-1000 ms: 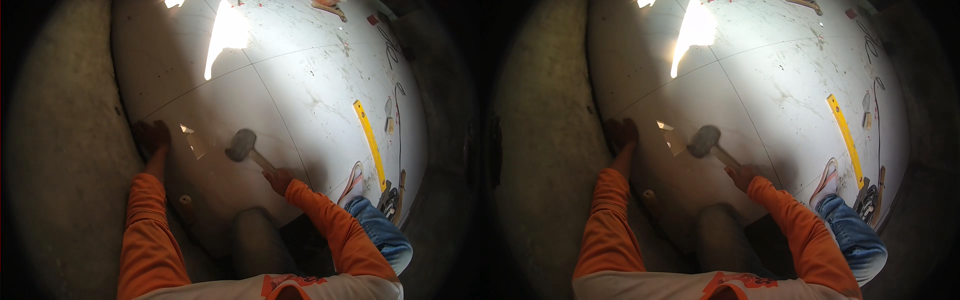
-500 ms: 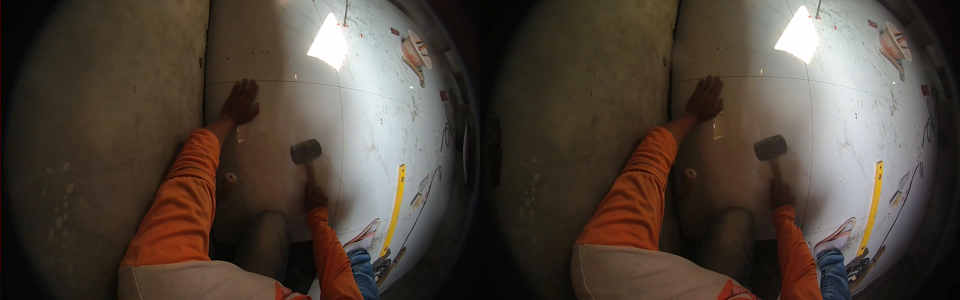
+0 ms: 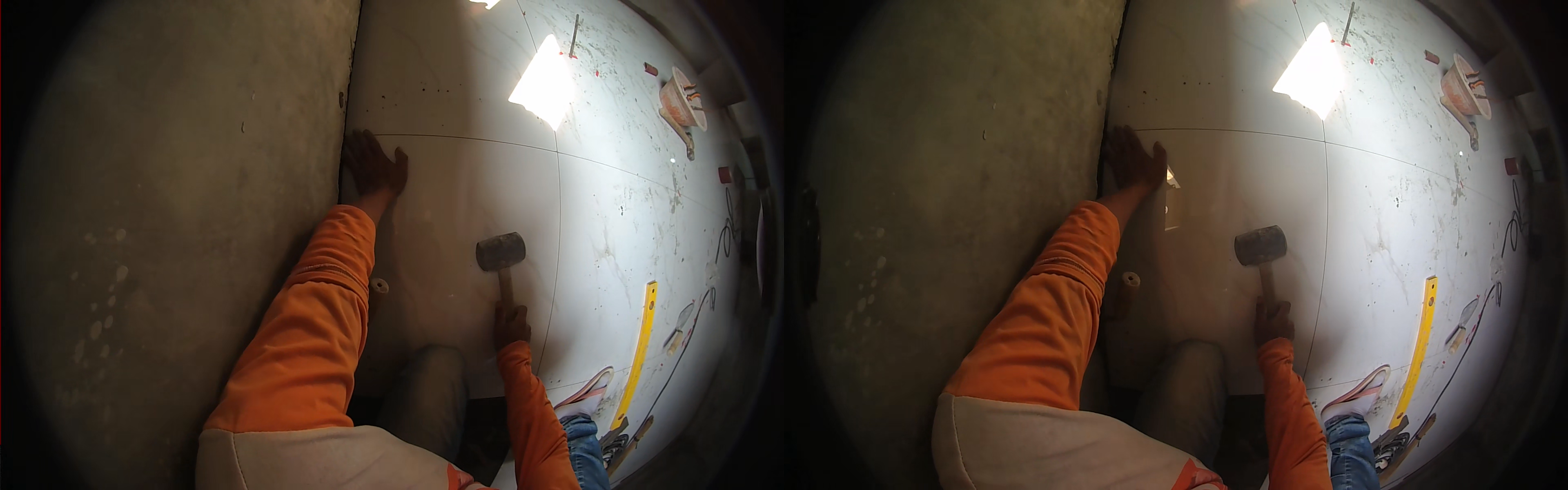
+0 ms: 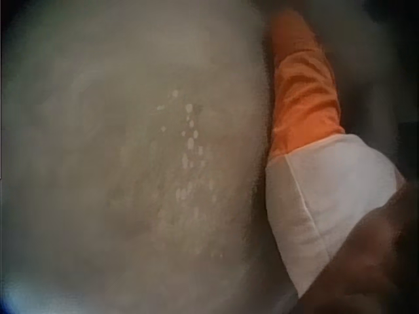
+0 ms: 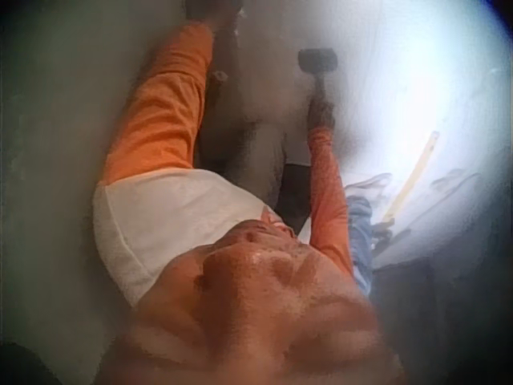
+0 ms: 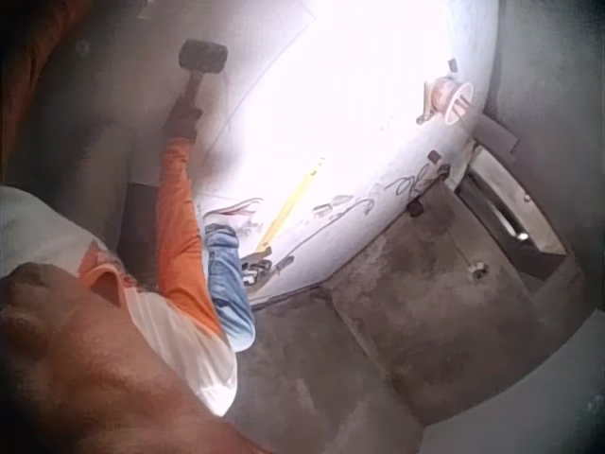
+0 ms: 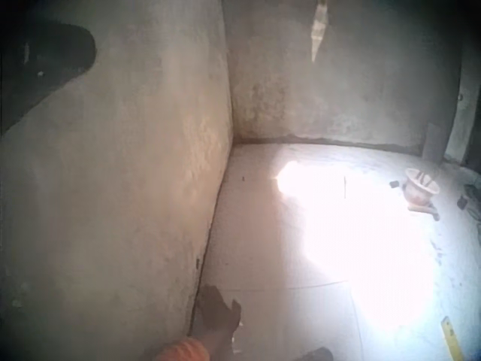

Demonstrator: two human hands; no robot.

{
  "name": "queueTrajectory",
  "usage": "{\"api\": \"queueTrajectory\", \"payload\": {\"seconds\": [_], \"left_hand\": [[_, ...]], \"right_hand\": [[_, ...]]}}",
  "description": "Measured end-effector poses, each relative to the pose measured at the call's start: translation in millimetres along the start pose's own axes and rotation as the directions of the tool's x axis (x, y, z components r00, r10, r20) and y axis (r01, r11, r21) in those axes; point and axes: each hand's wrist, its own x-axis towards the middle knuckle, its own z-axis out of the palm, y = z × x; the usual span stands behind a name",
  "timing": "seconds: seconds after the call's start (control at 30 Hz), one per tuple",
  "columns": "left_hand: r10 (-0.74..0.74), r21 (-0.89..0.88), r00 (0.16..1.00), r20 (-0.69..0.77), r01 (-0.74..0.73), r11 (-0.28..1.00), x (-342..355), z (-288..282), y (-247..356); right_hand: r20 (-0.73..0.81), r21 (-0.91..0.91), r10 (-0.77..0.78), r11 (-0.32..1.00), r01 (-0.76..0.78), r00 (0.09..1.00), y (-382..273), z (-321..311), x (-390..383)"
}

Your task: The person taps white floor tiles with a rubber mallet while kneeling. The person handles the mallet with one hand and feels the tile surface with the other, then places the mallet down on the floor.

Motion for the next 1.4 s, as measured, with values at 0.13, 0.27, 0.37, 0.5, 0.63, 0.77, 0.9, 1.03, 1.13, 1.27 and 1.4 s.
{"api": "queueTrajectory", "payload": {"seconds": [0.13, 0.27, 0.37, 0.5, 0.63, 0.77, 0.9, 1.03, 1.13, 1.27, 1.4], "left_hand": [[0.176, 0.104, 0.983, 0.047, -0.18, 0.978, 0.4, -1.7, -15.2], [0.333, 0.103, 0.938, 0.096, -0.342, 0.934, 0.1, -3.7, -23.7], [0.379, 0.103, 0.917, 0.123, -0.391, 0.914, 0.5, -7.8, -24.9], [0.439, 0.095, 0.865, 0.244, -0.471, 0.877, 6.4, -12.4, -22.6], [0.493, 0.0, 0.868, 0.058, -0.494, 0.87, 7.5, -9.3, -20.2], [0.421, 0.088, 0.896, 0.138, -0.435, 0.896, 1.4, -7.5, -21.1], [0.339, 0.134, 0.925, 0.171, -0.363, 0.922, 2.8, -8.2, -19.4], [0.264, 0.04, 0.964, 0.039, -0.265, 0.963, 7.9, -2.2, -15.8], [0.196, 0.077, 0.981, -0.001, -0.196, 0.978, 2.1, 4.1, -20.0], [0.185, 0.063, 0.983, -0.019, -0.184, 0.981, -0.7, 11.7, -25.2], [0.268, 0.292, 0.962, 0.056, -0.273, 0.917, 8.6, 12.7, -9.2]], "right_hand": [[-0.2, 0.208, -0.225, 0.941, 0.266, 0.954, -34.3, -20.8, -7.4], [-0.079, 0.412, -0.524, 0.757, 0.506, 0.848, -34.1, -57.4, -69.5], [-0.041, 0.374, -0.873, 0.438, 0.817, 0.487, -32.1, -66.4, -68.0], [0.26, -0.034, -0.694, 0.688, 0.725, 0.671, -59.4, -55.2, -20.9], [-0.005, 0.341, -0.465, 0.832, 0.438, 0.886, -73.5, -60.2, -38.6], [0.002, 0.295, -0.922, 0.371, 0.881, 0.388, -56.9, -73.5, -54.5], [0.117, -0.379, -0.976, 0.129, 0.916, 0.186, -52.9, -55.0, -24.3], [-0.063, 0.179, -0.529, 0.828, 0.531, 0.846, -42.0, -33.0, -40.8], [0.109, 0.019, -0.89, 0.448, 0.894, 0.443, -19.9, -33.5, -48.9], [0.121, -0.105, -0.618, 0.77, 0.63, 0.776, -2.7, -18.2, 7.7], [-0.021, 0.4, -0.241, 0.888, 0.229, 0.97, 48.5, -14.9, 18.3]]}}
